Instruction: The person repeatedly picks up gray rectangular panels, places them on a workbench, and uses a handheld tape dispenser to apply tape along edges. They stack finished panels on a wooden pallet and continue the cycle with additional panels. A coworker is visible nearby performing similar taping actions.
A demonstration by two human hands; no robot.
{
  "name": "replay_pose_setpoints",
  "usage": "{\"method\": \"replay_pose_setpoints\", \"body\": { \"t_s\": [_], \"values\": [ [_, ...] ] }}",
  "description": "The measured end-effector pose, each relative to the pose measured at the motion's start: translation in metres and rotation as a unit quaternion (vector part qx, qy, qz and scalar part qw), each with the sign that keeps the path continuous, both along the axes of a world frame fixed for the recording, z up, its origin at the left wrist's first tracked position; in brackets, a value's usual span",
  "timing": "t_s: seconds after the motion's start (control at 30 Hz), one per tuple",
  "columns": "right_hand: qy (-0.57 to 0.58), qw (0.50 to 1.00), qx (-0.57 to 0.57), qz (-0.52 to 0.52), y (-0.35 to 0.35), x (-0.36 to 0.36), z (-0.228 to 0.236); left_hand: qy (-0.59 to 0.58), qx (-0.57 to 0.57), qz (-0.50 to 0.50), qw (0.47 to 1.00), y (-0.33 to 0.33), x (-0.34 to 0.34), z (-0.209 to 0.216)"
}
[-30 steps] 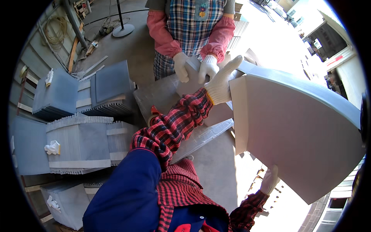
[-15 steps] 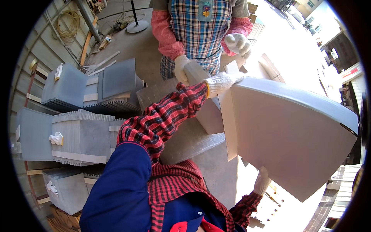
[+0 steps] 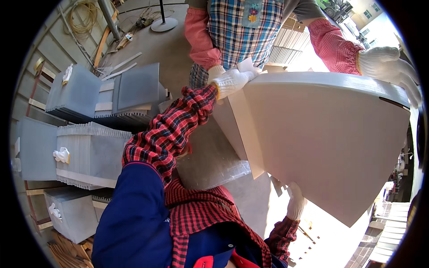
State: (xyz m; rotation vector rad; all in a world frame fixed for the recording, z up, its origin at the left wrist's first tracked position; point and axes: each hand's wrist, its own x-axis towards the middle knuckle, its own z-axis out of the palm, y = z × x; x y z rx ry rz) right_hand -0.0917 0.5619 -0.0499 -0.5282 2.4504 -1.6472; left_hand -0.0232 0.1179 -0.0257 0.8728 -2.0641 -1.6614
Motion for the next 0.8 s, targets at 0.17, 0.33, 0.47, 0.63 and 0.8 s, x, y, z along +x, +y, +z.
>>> {"method": "replay_pose_setpoints", "body": {
  "t_s": [0.17, 0.33, 0.47, 0.63, 0.8],
  "values": [
    [0.094, 0.983, 0.146, 0.056, -0.054, 0.005, 0.026, 0.201, 0.099, -0.076, 0.972, -0.053, 0.028, -0.04],
    [0.173, 0.951, 0.224, 0.128, -0.073, 0.007, 0.04, 0.17, 0.16, -0.053, 0.971, -0.059, 0.029, -0.062],
    [0.24, 0.91, 0.281, 0.19, -0.087, 0.004, 0.048, 0.213, 0.228, -0.031, 0.95, -0.087, 0.032, -0.122],
    [0.188, 0.944, 0.235, 0.136, -0.098, 0.003, 0.041, 0.235, -0.047, 0.186, 0.953, -0.074, 0.046, -0.02],
    [0.363, 0.853, 0.312, 0.209, -0.097, -0.001, 0.033, 0.506, -0.524, 0.082, 0.68, -0.02, 0.062, 0.168]
  ]
}}
